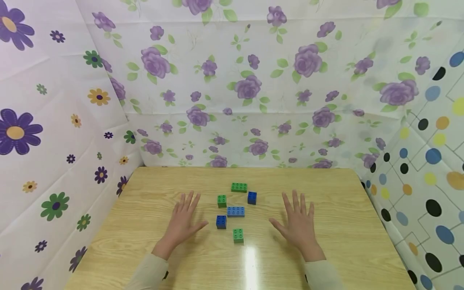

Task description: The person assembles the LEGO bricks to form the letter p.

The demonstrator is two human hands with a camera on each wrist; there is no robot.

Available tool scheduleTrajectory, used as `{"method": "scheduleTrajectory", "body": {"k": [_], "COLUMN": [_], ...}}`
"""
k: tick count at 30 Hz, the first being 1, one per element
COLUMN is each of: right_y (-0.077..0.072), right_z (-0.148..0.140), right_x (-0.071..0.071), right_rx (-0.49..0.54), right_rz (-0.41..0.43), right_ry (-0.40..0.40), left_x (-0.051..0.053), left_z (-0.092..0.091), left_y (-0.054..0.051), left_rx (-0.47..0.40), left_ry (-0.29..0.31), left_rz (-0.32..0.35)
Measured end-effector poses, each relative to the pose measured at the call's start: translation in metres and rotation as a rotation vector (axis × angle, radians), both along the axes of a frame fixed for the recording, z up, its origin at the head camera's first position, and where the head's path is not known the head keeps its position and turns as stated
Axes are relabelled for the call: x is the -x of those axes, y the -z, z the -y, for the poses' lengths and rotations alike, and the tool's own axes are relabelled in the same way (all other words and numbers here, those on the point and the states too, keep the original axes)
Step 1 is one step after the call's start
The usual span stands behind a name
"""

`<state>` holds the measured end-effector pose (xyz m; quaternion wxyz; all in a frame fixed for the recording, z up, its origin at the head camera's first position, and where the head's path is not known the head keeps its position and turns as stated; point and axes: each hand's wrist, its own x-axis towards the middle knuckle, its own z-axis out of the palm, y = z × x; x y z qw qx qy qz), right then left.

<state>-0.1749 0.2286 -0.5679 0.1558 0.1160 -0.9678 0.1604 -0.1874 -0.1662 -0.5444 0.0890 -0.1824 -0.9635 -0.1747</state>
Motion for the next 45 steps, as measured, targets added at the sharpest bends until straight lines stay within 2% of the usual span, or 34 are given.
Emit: {"method": "scheduleTrajectory", "body": {"k": [7,12,19,26,29,32,35,38,45], "right_y": [-0.001,-0.003,-0.005,-0.004,-0.001,0.001,0.003,0.006,0.015], "right_z": [0.008,0.017,0.030,0.041,0.046,0.051,0.056,0.062,0.071], "right_x": [0.002,0.002,0.000,0.000,0.000,-0.002,-0.003,-0.003,-0.004], "right_rx": [0.055,0.124,0.217,0.262,0.330,0.450,0.574,0.652,0.774], "right_rz": [-0.021,-0.007,0.064,0.077,0.126,0.218,0.328,0.412,0.482], "right_ry": [-0.016,-0.039,-0.072,-0.097,-0.118,-0.149,-0.168,-0.180,-0.265], "left_x": [0.004,0.004,0.002,0.002,0.003,0.002,0.001,0.001,0.004], "left_z": [-0.006,-0.010,-0.015,-0.018,-0.019,-0.021,-0.022,-0.023,-0.024], "left_y": [0.001,0.002,0.008,0.017,0.023,0.028,0.030,0.032,0.041], "left_rx": [-0.080,-0.163,-0.325,-0.444,-0.466,-0.509,-0.565,-0.616,-0.706], "left_ry": [0.092,0.143,0.172,0.153,0.133,0.128,0.143,0.161,0.155], "left_rz": [-0.030,-0.008,0.080,0.199,0.237,0.281,0.318,0.351,0.441]}}
